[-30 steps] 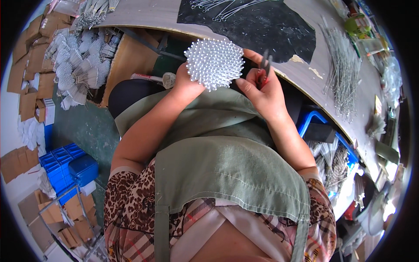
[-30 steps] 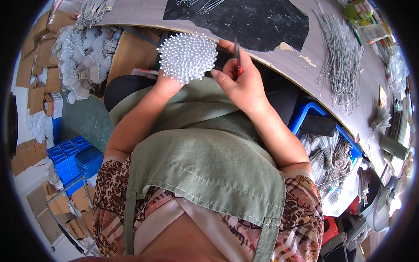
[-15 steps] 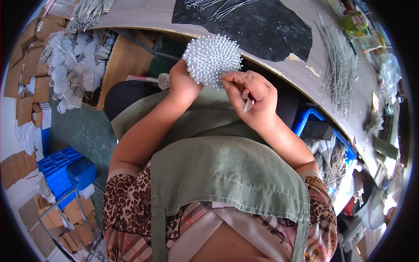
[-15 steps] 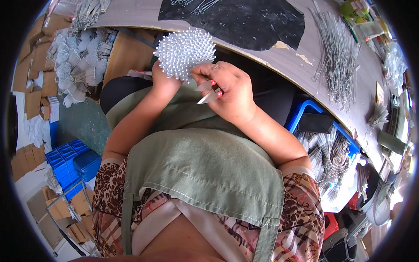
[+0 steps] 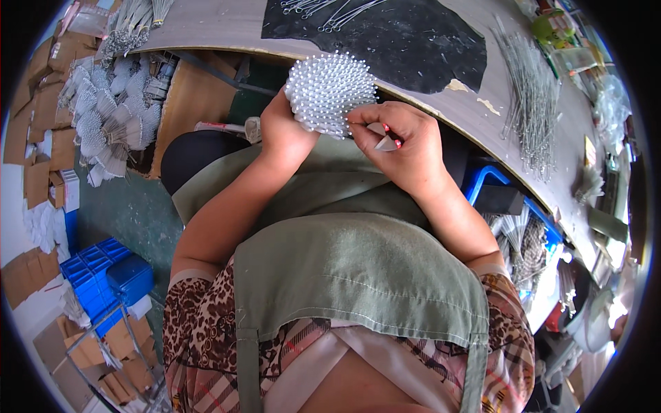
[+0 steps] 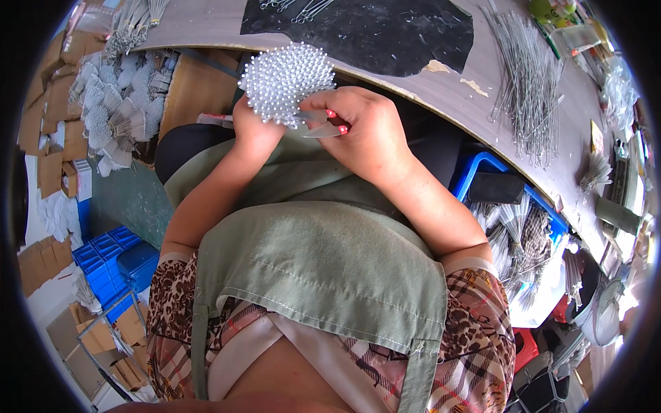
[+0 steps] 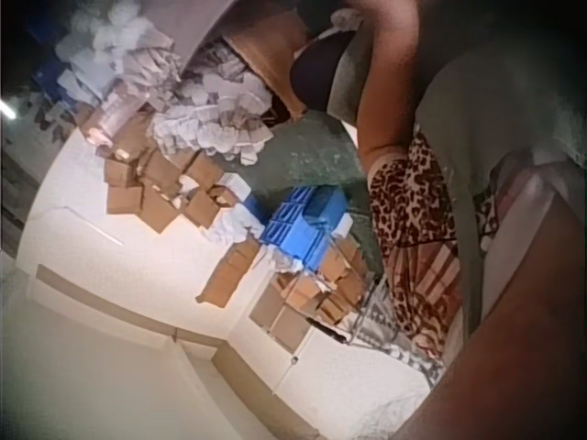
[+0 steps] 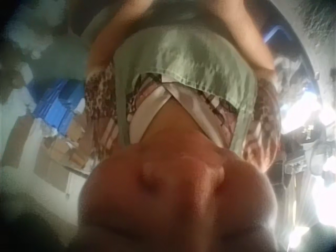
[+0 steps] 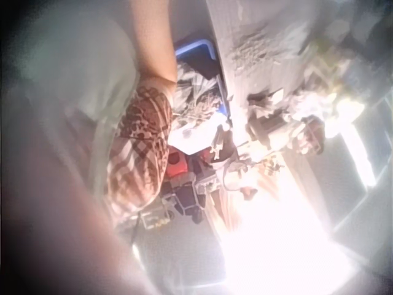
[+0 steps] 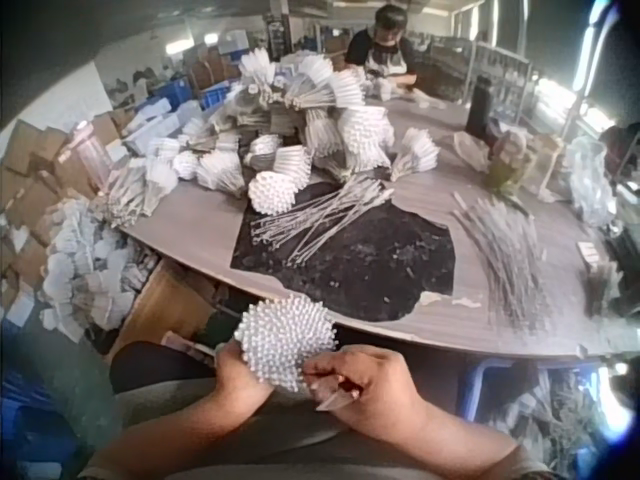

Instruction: The person sits at a workbench and uses red-handled scissors to trim the tips of bundled white decorative stems. They repeatedly pick up bundles, align the ends, and snip them to a uniform length before placing them back on the table.

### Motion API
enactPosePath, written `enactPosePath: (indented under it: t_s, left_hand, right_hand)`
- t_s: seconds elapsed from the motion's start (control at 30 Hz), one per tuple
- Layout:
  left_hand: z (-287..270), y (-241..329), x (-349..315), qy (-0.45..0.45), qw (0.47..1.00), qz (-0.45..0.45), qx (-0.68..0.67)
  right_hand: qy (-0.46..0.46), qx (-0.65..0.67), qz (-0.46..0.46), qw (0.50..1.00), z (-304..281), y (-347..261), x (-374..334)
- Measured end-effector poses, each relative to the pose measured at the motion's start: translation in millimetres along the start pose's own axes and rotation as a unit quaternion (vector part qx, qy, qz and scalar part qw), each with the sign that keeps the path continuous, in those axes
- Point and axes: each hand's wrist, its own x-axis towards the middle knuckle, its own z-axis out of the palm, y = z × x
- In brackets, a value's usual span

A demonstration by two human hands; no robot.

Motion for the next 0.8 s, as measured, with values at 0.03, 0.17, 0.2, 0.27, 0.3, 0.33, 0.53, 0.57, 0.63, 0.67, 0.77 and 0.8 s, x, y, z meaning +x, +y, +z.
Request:
enactPosePath:
  t_s: [0.03,0.17,0.2,0.27,0.3,0.33,0.53,0.57,0.63,0.67,0.77,0.8]
  left_hand:
    - [1,0,0,-0.005,1.000,0.000,0.000]
    - [6,-18,-1,-0.031,0.993,-0.035,-0.109]
    - [7,-21,-1,-0.038,0.984,-0.055,-0.163]
    - [7,-23,-3,-0.038,0.993,-0.013,-0.112]
    - [7,-22,0,-0.036,0.995,0.012,-0.088]
    - [7,-25,4,-0.063,0.996,0.052,-0.033]
    - [17,-43,14,-0.191,0.901,-0.100,-0.376]
    - [17,-44,11,-0.190,0.808,-0.177,-0.528]
    - [25,-56,12,-0.208,0.853,-0.118,-0.463]
    - [28,-62,11,-0.208,0.847,-0.125,-0.473]
    - [33,-63,9,-0.202,0.876,-0.090,-0.429]
    - [32,-63,8,-0.216,0.889,-0.068,-0.397]
  right_hand:
    - [-0.012,0.017,0.040,0.999,-1,-2,0]
    - [-0.034,0.050,0.109,0.992,-4,-7,-1]
    - [-0.035,0.051,0.104,0.993,-4,-6,-2]
    - [-0.037,0.076,0.106,0.991,-2,-6,-4]
    - [-0.038,0.087,0.103,0.990,-3,-6,-3]
    - [-0.052,0.100,0.093,0.989,-5,-6,-4]
    - [-0.005,0.265,0.052,0.963,-11,14,-10]
    - [-0.005,0.268,0.063,0.961,-13,14,-8]
    - [-0.020,0.259,0.083,0.962,-18,15,-4]
    - [-0.037,0.249,0.092,0.963,-20,17,-4]
    - [-0.067,0.236,0.121,0.962,-17,21,-7]
    - [-0.072,0.235,0.131,0.961,-16,21,-9]
